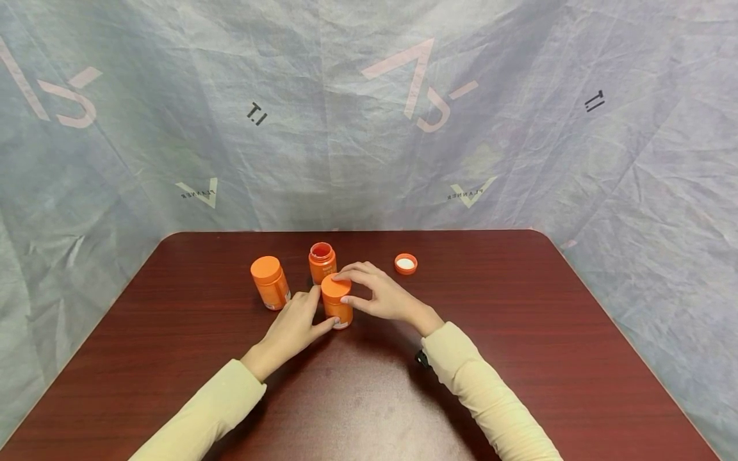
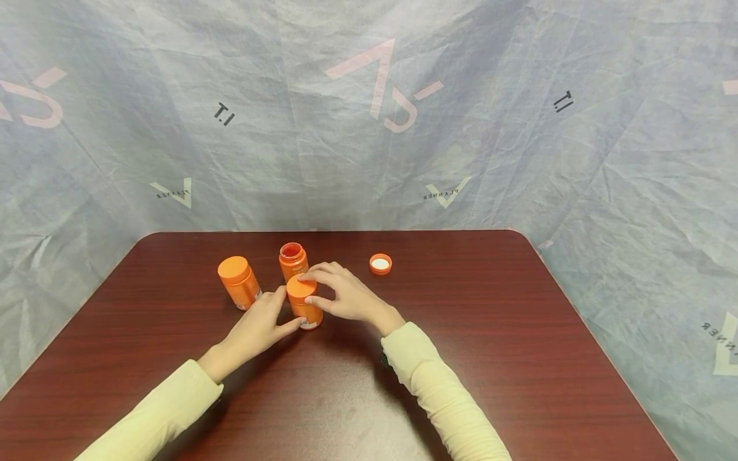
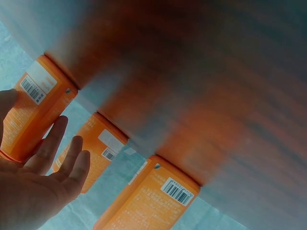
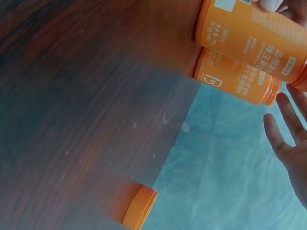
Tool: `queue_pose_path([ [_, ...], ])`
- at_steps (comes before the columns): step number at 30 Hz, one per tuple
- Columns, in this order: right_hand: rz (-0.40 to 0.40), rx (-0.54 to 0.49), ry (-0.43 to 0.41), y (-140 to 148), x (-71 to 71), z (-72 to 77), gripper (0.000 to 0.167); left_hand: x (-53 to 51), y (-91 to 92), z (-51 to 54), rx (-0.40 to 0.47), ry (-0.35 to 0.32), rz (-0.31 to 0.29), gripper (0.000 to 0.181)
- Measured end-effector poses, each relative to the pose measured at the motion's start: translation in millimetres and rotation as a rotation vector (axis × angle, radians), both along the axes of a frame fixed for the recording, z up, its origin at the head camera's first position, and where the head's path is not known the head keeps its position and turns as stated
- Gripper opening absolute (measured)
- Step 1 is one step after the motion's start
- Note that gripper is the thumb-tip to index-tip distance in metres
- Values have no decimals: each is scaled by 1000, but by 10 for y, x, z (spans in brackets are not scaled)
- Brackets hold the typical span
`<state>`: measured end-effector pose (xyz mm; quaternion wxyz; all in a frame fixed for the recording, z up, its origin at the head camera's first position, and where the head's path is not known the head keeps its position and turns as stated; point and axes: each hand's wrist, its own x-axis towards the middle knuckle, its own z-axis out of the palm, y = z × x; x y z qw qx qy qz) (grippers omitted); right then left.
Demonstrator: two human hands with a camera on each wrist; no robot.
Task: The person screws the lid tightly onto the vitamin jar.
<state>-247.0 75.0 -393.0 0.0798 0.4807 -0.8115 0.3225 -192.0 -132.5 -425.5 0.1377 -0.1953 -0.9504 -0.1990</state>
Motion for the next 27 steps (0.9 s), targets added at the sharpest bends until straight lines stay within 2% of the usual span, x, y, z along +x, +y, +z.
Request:
queue_pose_path([
  [10, 47, 5, 14, 15, 0, 18, 37, -1, 1, 5, -5, -11, 5, 53],
  [21, 7, -14, 37, 18, -9, 5, 34, 2, -2, 7, -8, -5, 6, 55],
  [27, 12, -4, 20, 19, -4, 11, 37, 5, 1, 13, -7, -6, 1, 53],
])
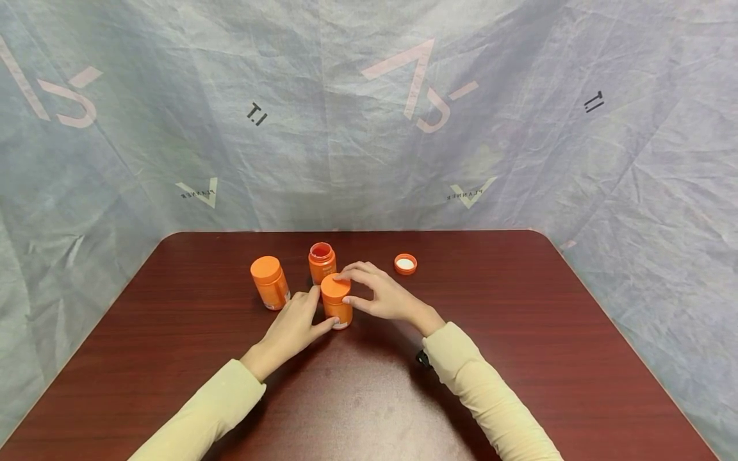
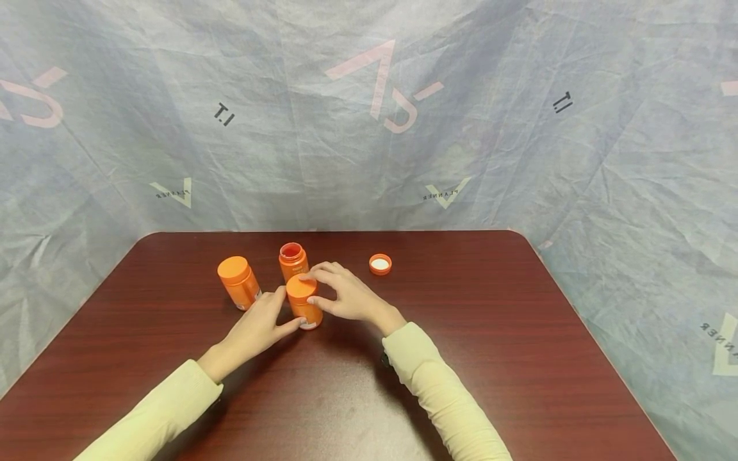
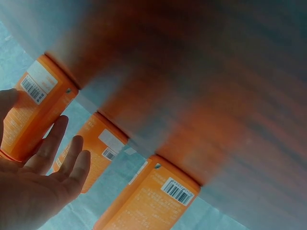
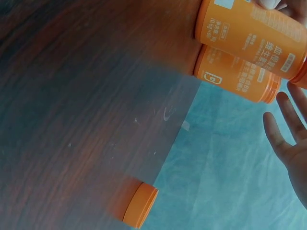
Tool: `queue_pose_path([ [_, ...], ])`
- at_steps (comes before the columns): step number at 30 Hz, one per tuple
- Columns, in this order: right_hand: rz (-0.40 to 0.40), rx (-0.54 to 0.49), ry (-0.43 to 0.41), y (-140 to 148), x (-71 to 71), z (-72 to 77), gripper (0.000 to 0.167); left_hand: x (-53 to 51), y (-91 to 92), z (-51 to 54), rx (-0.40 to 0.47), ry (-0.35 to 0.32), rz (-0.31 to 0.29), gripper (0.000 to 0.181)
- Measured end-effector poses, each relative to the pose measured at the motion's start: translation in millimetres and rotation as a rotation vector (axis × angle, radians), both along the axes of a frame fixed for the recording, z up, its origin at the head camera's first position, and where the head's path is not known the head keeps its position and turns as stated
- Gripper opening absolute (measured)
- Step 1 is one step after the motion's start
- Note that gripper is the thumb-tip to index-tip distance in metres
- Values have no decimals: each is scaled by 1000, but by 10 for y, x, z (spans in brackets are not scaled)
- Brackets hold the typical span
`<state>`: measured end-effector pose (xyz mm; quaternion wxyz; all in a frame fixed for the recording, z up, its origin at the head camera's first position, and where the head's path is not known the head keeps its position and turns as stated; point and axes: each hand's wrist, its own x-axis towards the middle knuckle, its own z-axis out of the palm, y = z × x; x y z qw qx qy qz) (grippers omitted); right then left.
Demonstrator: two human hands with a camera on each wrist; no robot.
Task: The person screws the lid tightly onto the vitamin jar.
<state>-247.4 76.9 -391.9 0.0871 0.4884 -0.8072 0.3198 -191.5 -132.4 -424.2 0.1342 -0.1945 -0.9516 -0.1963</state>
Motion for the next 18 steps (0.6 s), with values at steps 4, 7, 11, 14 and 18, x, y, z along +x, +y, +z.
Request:
queue_pose_path([
  [4, 18, 16, -12, -9, -2, -6, 40, 1, 6, 8, -1, -1, 0, 52],
  [7, 18, 17, -5, -12, -4, -18, 39, 0, 8, 10, -6, -4, 3, 53],
  [11, 10, 7, 7, -14, 0, -24, 38, -2, 4, 3, -8, 0, 3, 53],
  [14, 5, -3, 15, -19, 1, -21, 38, -3, 3, -5, -4, 10, 1, 53],
  [18, -11, -9, 24, -27, 3, -18, 38, 1, 5, -6, -4, 19, 1, 54],
])
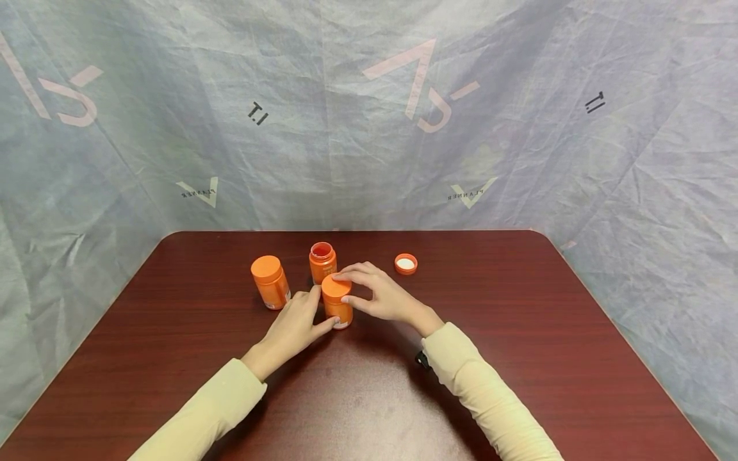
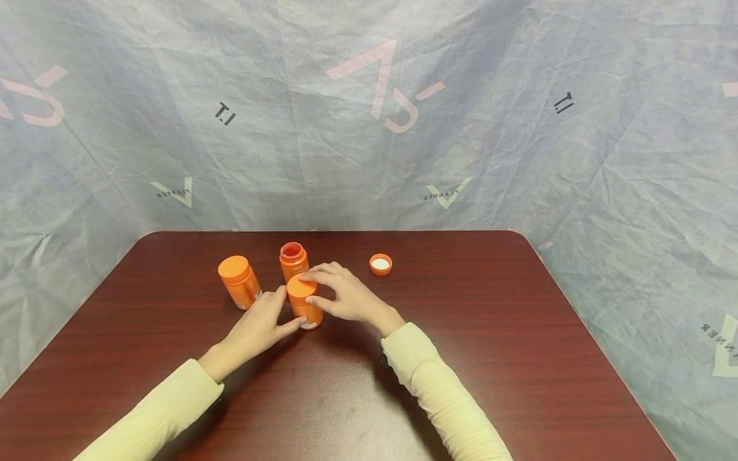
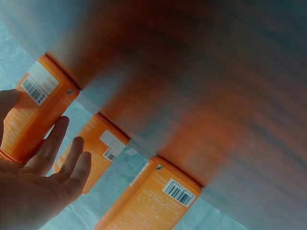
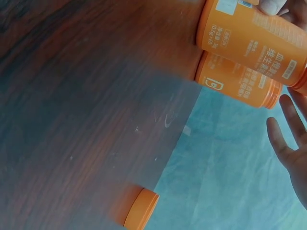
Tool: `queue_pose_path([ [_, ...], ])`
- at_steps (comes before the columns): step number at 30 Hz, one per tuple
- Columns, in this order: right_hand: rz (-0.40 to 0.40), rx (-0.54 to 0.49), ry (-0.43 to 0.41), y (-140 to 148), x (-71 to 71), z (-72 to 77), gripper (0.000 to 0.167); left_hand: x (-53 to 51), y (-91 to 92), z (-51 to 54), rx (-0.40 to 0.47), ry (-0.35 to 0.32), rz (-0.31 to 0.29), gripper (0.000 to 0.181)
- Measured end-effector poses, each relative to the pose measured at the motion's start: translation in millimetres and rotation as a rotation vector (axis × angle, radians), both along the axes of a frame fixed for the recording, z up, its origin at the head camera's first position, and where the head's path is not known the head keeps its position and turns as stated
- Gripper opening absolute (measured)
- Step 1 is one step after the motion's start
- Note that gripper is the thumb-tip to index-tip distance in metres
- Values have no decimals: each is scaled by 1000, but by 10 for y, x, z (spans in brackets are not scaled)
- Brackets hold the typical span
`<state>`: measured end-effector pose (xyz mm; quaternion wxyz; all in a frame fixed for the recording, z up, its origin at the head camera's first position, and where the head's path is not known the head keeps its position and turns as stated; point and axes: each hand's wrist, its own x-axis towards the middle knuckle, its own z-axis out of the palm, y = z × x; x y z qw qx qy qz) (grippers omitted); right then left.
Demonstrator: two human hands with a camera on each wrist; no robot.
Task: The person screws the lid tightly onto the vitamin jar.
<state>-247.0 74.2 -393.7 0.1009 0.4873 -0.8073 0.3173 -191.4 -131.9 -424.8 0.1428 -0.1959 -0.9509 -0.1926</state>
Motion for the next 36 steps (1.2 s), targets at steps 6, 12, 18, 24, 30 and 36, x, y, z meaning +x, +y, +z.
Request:
queue_pose_path([
  [6, -39, 19, 15, 1, 9, 18, 37, 13, 9, 10, 5, -4, -3, 55],
  [12, -6, 31, -8, 5, 3, 33, 40, 12, 7, 16, 7, -22, 0, 55],
  [18, 19, 28, -3, 2, 7, 44, 39, 9, 10, 23, 1, -29, 8, 53],
  [24, -20, 30, 0, -9, 9, 37, 38, 11, 13, 23, 0, -14, 4, 53],
  [30, -58, 15, 20, -8, 6, 20, 38, 15, 12, 22, -1, -4, 3, 53],
  [36, -24, 12, 10, -5, -6, 16, 41, 11, 11, 19, 1, -13, 2, 54],
])
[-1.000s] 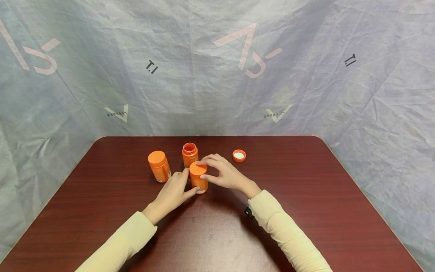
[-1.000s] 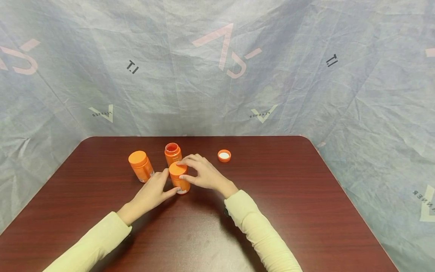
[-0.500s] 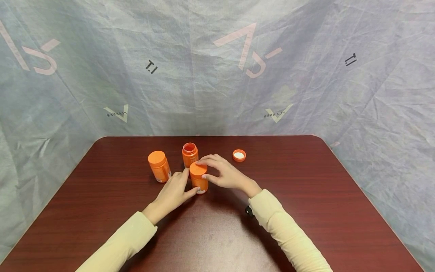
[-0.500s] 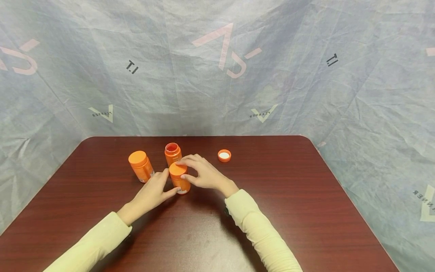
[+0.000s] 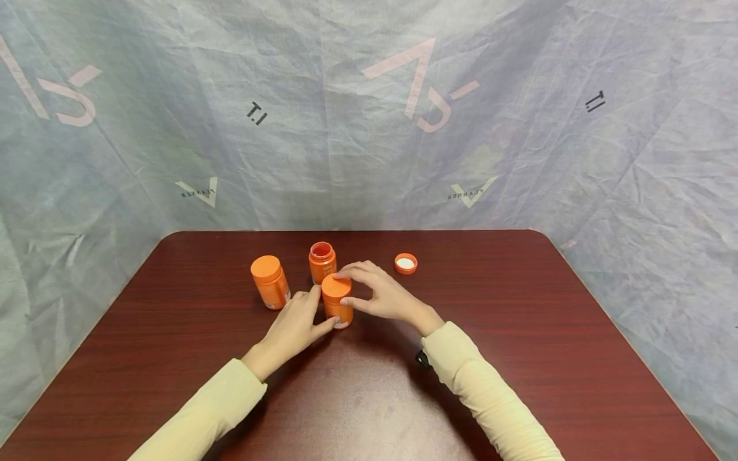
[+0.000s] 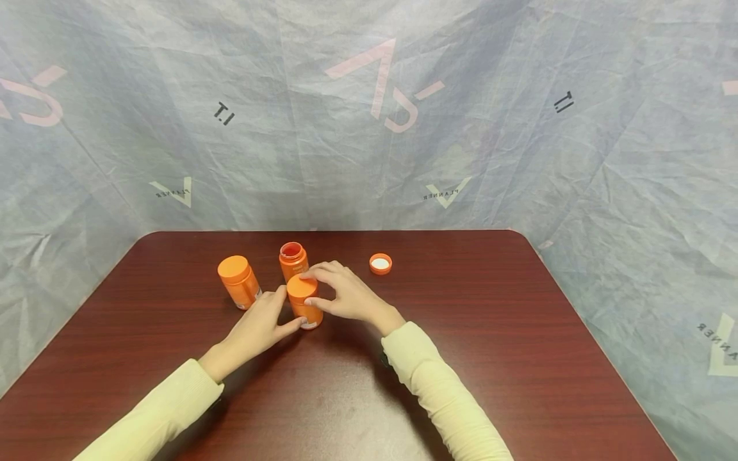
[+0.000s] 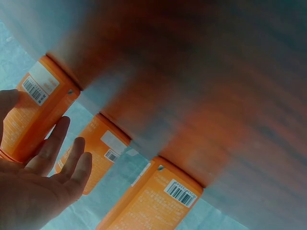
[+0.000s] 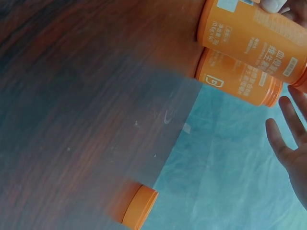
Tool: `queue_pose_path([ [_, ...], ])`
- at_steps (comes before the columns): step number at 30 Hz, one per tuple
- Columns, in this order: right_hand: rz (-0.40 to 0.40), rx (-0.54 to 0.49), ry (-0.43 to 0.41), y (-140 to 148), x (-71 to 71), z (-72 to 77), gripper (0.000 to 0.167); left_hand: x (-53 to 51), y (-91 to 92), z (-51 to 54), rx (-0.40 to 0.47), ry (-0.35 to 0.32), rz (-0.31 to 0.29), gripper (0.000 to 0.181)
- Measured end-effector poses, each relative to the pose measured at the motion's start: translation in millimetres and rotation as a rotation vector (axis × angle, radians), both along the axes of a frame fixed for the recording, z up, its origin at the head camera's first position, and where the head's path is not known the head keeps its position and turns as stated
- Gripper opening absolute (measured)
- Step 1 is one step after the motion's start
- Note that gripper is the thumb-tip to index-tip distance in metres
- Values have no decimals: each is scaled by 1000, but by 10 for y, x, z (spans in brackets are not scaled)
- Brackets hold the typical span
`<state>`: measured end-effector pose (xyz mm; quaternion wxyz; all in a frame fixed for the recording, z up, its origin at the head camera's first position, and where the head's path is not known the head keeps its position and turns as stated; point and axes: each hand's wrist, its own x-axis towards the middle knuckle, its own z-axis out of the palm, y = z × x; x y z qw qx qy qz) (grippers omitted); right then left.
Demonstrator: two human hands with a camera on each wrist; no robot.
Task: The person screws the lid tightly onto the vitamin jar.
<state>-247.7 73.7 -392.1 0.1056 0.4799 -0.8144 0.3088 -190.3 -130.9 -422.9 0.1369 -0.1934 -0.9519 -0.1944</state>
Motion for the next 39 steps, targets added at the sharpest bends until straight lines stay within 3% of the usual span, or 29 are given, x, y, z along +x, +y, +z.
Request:
queue_pose_path([
  [6, 45, 5, -1, -18, -5, 15, 41, -2, 1, 8, 2, -7, -1, 52],
  [24, -39, 12, 51, -19, 11, 4, 40, 5, 21, 4, 18, -3, 10, 52],
  [39, -2, 9, 20, 1, -1, -2, 40, -10, -20, 0, 25, -35, -11, 61],
])
